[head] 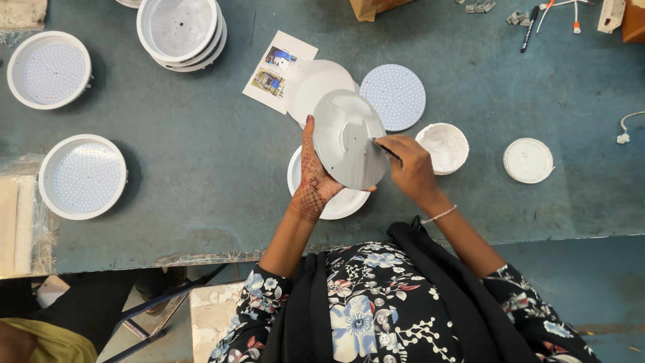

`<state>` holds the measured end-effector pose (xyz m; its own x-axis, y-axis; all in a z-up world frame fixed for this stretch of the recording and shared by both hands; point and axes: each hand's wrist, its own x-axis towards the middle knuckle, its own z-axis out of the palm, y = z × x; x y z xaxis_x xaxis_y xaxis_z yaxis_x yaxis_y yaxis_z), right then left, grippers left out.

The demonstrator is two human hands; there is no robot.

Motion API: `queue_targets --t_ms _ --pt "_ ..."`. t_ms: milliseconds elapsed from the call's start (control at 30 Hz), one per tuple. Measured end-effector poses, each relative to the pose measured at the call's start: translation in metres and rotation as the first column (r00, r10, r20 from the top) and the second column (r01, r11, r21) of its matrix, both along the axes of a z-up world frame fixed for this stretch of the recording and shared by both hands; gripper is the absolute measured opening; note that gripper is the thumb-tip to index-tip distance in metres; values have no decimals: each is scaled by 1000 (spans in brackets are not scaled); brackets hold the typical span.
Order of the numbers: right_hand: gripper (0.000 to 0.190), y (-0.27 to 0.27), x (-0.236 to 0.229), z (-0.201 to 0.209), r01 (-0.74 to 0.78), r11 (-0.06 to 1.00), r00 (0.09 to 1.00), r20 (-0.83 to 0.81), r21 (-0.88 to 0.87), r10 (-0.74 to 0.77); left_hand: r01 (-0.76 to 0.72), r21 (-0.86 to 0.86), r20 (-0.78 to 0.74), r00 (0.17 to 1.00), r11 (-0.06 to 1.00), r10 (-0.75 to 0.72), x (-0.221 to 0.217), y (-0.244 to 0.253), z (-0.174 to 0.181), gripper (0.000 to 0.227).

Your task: The person applies a white paste to the interior surface of circular LED light fixtures using a small rectangular tool. She repeatedly scoops the paste from a container and spreads it evenly inside each fixture, then places the treated unit aside on the table.

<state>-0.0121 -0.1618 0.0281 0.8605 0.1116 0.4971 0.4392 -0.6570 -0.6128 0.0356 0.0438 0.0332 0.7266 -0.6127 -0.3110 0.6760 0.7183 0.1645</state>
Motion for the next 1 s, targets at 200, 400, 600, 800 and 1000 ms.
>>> queue_targets --t_ms 200,400,600,800,1000 --pt "33 23 -33 8 70 996 996 -55 -59 -73 -61 56 46 997 997 58 4 -1 1 89" --pt "24 25 -31 21 72 997 991 -112 10 -71 -129 136 136 984 982 111 4 -14 8 92" --pt "22 10 9 28 63 993 987 -153 98 -48 -233 226 254 951 946 174 -4 -23 15 94" --pt "21 29 18 24 45 999 989 -145 25 -41 -367 232 324 902 901 284 -9 -27 12 96" --pt "19 39 13 32 69 995 979 -187 -68 -81 -531 261 423 814 806 399 -10 -33 -2 93"
